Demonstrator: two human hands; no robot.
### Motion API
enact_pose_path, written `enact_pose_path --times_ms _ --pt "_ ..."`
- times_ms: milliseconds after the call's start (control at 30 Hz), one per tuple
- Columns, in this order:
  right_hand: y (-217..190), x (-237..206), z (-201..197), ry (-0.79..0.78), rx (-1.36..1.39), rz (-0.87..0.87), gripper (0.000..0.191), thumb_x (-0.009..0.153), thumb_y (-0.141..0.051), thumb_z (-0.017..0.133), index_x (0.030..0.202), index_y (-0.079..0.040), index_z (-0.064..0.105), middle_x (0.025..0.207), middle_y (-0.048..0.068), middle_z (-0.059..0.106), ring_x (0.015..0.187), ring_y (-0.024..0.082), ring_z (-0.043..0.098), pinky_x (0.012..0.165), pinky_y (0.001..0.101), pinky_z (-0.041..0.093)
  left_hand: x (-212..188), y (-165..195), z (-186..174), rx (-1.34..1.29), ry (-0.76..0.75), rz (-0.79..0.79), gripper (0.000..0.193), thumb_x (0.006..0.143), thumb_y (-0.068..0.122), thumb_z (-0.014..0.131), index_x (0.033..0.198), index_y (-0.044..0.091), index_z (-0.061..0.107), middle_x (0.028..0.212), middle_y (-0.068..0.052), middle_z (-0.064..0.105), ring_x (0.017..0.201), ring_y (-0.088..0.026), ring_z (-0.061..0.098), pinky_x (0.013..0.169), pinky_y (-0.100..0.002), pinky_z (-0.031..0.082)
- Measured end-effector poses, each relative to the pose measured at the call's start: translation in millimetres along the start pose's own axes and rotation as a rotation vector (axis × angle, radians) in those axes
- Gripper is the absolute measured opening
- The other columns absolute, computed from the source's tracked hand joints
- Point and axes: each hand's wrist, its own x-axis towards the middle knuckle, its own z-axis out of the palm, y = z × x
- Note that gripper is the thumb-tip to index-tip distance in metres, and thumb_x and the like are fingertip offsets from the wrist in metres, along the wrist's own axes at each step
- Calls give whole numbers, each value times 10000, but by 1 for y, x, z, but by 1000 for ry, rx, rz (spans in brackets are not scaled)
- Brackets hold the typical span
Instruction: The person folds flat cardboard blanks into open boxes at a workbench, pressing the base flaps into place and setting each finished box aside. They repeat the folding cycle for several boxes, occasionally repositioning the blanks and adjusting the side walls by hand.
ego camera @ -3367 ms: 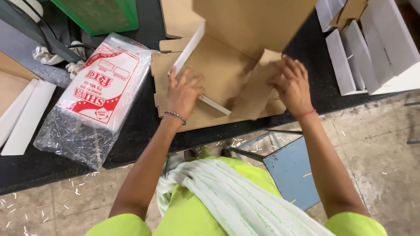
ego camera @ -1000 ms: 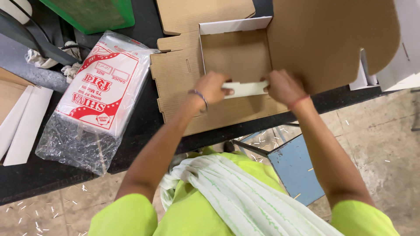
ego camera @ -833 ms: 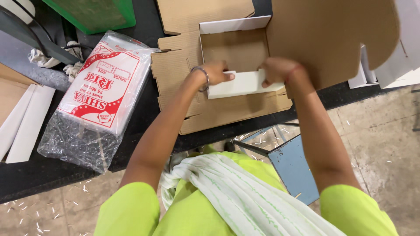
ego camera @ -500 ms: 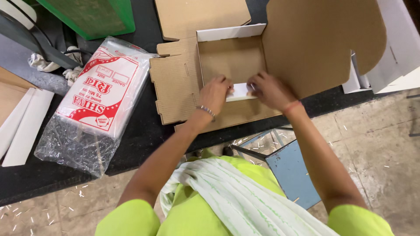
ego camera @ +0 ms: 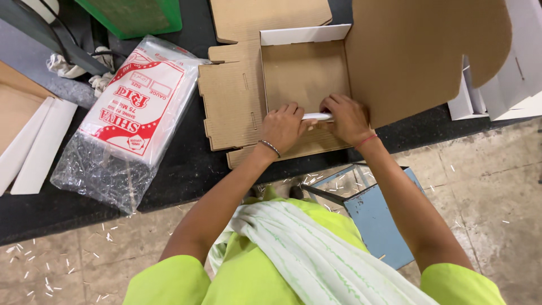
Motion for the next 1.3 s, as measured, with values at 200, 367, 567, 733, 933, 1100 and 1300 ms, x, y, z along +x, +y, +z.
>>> enact_pose_path --times_ms 200,367,567,733,933,1100,1300 --pt "14 -5 -1 -49 -36 63 325 790 -402 825 891 -114 711 870 124 679 849 360 668 724 495 513 7 2 17 10 -120 -26 453 1018 509 572 938 85 709 906 -119 724 827 -333 717 691 -477 570" --pt "-20 -19 -18 -69 -34 -21 301 822 -377 801 908 -107 703 935 116 688 899 362 661 742 488 512 -18 10 25 -18 -86 -15 361 856 402 653 921 49 691 806 -145 718 739 -359 720 588 -501 557" --pt "-118 -33 -14 131 215 -375 345 834 -103 717 1173 -70 660 1153 150 676 1072 388 634 938 464 507 -93 12 -24 25 -216 -281 185 927 143 579 1064 115 700 1001 -105 751 972 -299 723 807 -460 564" --pt "-159 -29 19 -19 416 -425 245 810 -90 755 1052 -97 717 1082 98 710 949 309 692 801 394 564 -167 -8 -78 95 307 -389 392 857 88 567 1223 115 703 1168 -77 731 1059 -264 714 922 -408 557" --pt "-156 -1 41 -96 473 -307 146 878 -71 711 1024 -87 714 1079 82 714 915 288 712 751 369 582 -242 -63 -140 359 623 -710 364 931 -12 565 1270 38 687 1243 -126 722 1010 -297 712 858 -410 572" --pt "-158 13 52 -95 478 -267 104 900 -84 707 1003 -78 703 1063 80 717 885 291 717 740 357 585 -283 -160 -223 822 616 -878 579 800 -119 583 1334 92 661 1283 -164 668 1169 -376 622 1054 -525 457" --pt "-133 16 65 0 419 -148 143 902 -24 676 1030 -75 716 1032 100 718 888 282 711 793 373 560 -279 -297 -316 1044 353 -789 645 842 30 666 1470 166 608 1380 -111 613 1252 -331 560 1110 -580 345"
